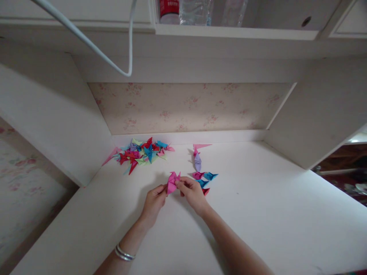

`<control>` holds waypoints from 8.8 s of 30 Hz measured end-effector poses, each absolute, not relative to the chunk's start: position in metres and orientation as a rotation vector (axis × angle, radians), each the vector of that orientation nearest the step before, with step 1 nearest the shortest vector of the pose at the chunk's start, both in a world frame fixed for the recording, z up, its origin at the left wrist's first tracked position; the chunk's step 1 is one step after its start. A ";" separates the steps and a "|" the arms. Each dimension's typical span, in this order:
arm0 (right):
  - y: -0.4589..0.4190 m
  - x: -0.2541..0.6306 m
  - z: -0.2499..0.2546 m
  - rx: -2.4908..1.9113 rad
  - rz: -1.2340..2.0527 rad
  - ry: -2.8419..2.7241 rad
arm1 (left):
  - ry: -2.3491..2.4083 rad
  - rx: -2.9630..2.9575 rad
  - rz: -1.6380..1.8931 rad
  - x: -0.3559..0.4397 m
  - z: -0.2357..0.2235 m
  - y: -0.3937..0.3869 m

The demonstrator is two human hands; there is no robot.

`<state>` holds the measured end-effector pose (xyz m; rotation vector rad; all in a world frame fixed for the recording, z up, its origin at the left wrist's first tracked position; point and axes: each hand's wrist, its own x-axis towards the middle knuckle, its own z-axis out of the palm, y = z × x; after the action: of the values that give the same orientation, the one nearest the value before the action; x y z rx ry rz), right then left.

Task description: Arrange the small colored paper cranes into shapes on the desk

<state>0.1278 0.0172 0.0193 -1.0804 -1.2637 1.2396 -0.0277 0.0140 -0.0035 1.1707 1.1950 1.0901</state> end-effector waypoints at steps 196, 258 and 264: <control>0.197 0.326 -0.053 -1.442 0.338 -1.719 | 1.348 1.421 0.795 -0.024 0.002 0.025; 0.193 0.324 -0.050 -1.456 0.341 -1.756 | 1.349 1.419 0.796 -0.024 0.002 0.024; 0.191 0.324 -0.048 -1.464 0.347 -1.738 | 1.347 1.414 0.792 -0.024 0.001 0.025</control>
<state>0.3235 0.1911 -0.0475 -1.4636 -1.7375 0.3468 -0.0241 0.0247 0.0007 1.4144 1.3468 0.7917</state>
